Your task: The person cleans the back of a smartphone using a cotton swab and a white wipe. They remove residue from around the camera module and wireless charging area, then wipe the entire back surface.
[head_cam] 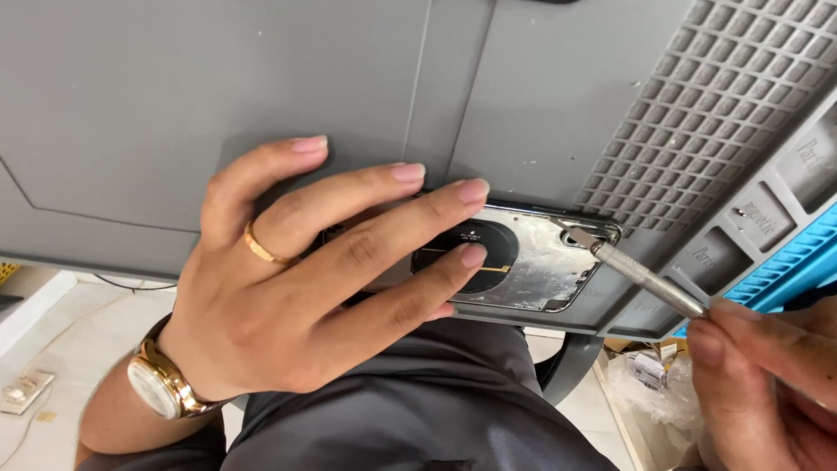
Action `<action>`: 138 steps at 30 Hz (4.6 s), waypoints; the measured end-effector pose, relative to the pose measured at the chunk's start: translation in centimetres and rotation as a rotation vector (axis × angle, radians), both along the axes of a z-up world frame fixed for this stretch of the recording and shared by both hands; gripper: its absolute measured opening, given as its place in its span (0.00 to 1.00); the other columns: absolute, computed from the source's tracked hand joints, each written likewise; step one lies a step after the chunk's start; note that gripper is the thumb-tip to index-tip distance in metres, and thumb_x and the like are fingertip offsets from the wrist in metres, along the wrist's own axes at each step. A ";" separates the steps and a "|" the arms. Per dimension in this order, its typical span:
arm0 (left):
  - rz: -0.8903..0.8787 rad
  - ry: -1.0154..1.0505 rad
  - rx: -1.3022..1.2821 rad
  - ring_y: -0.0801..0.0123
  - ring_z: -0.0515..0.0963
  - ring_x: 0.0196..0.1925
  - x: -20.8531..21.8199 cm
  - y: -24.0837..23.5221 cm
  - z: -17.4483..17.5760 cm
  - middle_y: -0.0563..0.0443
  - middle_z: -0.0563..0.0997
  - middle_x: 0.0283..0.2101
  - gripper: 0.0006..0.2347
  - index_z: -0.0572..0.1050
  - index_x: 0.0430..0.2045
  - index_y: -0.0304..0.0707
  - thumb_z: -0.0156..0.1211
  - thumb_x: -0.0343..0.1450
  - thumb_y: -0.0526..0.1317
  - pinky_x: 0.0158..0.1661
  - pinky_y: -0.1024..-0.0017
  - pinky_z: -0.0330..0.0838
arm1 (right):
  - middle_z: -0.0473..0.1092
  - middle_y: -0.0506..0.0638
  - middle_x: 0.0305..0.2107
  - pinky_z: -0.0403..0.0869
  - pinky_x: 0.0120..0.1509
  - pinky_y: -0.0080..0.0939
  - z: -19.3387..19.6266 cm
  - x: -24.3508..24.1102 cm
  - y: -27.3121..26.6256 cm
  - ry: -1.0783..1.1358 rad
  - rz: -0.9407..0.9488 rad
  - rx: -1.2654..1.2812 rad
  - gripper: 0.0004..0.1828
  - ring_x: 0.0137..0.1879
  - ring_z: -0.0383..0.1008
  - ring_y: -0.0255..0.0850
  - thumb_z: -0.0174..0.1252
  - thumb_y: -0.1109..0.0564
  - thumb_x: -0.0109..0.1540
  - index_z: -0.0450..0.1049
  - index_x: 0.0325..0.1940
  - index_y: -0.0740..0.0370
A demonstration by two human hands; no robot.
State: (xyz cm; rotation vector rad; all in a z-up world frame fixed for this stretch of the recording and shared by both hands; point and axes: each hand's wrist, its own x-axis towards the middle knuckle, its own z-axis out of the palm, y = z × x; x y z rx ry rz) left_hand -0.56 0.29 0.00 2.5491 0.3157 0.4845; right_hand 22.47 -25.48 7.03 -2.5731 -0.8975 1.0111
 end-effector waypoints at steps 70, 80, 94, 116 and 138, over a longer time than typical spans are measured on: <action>0.089 0.006 0.297 0.66 0.64 0.36 -7.3 1.7 -1.3 0.61 0.72 0.36 0.16 0.92 0.50 0.62 0.58 0.85 0.60 0.45 0.61 0.71 | 0.55 0.52 0.14 0.46 0.30 0.36 1.6 -3.7 8.9 -0.048 0.136 -0.032 0.10 0.18 0.45 0.35 0.66 0.66 0.70 0.81 0.55 0.74; 0.096 -0.035 0.281 0.67 0.64 0.35 -7.4 2.3 -1.8 0.63 0.72 0.34 0.16 0.92 0.50 0.63 0.57 0.84 0.58 0.42 0.65 0.69 | 0.57 0.57 0.25 0.50 0.36 0.33 0.2 -6.4 8.0 -0.084 -0.149 0.091 0.09 0.27 0.53 0.39 0.67 0.72 0.75 0.78 0.58 0.81; 0.096 -0.025 0.250 0.68 0.65 0.32 -7.4 2.4 -1.7 0.63 0.73 0.33 0.15 0.93 0.49 0.62 0.58 0.85 0.57 0.42 0.65 0.68 | 0.56 0.56 0.19 0.51 0.33 0.35 1.1 -6.1 9.7 -0.077 -0.028 -0.050 0.09 0.21 0.53 0.38 0.67 0.68 0.73 0.81 0.56 0.77; 0.096 0.008 0.269 0.67 0.65 0.34 -8.5 2.7 -1.3 0.65 0.71 0.30 0.17 0.90 0.56 0.58 0.51 0.86 0.54 0.41 0.66 0.67 | 0.54 0.52 0.10 0.50 0.23 0.40 1.2 -5.3 13.3 0.024 0.372 -0.107 0.09 0.12 0.50 0.36 0.65 0.60 0.65 0.85 0.45 0.69; 0.096 0.018 0.279 0.69 0.68 0.36 -9.1 3.5 -0.2 0.64 0.71 0.35 0.16 0.86 0.58 0.58 0.51 0.86 0.54 0.40 0.68 0.69 | 0.55 0.56 0.21 0.49 0.39 0.37 -2.2 -3.6 5.1 -0.137 -0.070 0.033 0.12 0.24 0.49 0.37 0.62 0.64 0.78 0.80 0.62 0.79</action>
